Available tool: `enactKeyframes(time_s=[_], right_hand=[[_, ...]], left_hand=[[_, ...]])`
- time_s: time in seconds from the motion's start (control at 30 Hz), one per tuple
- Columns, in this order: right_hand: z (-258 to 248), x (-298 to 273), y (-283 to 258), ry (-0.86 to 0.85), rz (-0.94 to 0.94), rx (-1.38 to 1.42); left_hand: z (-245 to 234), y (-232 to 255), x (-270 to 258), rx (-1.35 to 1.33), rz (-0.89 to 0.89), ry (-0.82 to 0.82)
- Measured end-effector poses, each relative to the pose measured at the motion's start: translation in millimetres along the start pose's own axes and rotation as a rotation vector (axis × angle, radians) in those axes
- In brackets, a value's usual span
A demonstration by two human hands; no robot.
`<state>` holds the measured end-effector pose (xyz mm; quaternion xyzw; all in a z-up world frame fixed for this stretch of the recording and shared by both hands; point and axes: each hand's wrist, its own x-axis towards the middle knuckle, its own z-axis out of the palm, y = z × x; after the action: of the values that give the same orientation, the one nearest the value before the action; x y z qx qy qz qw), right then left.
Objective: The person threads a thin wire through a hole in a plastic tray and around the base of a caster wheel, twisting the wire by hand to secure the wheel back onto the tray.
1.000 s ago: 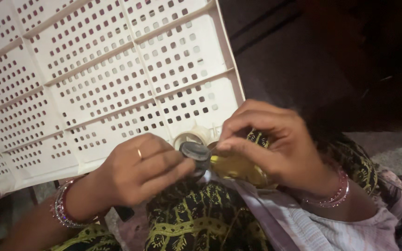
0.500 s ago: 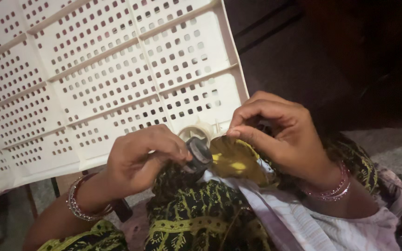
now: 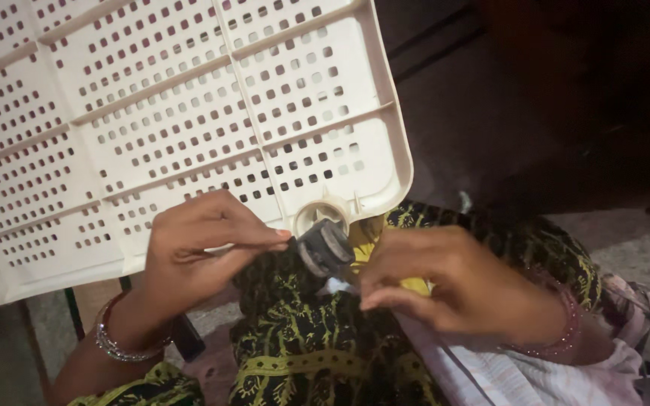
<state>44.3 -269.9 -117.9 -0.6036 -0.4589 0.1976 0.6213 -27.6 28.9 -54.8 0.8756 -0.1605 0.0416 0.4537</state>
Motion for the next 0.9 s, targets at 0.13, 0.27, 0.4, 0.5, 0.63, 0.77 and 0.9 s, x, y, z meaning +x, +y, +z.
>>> enactKeyframes(time_s=[0.13, 0.27, 0.4, 0.5, 0.63, 0.77, 0.9], right_hand=[[3, 5, -2, 0.011, 0.064, -0.089], [-3, 9, 5, 0.226, 0.014, -0.055], [-5, 13, 6, 0.243, 0.076, 0.009], [-7, 15, 4, 0.258, 0.092, -0.006], [-7, 17, 6, 0.289, 0.074, 0.062], [-7, 18, 8, 0.323, 0.081, 0.111], [-8, 14, 5, 0.405, 0.129, 0.130]], left_hand=[[2, -5, 6, 0.119, 0.001, -0.099], [-3, 14, 1, 0.415, -0.011, -0.140], [-7, 22, 0, 0.359, 0.083, -0.207], [-5, 17, 3, 0.093, 0.075, -0.206], [1, 8, 11, -0.379, 0.128, -0.304], [3, -6, 9, -0.393, 0.111, -0.334], [-1, -11, 12, 0.181, 0.300, -0.045]])
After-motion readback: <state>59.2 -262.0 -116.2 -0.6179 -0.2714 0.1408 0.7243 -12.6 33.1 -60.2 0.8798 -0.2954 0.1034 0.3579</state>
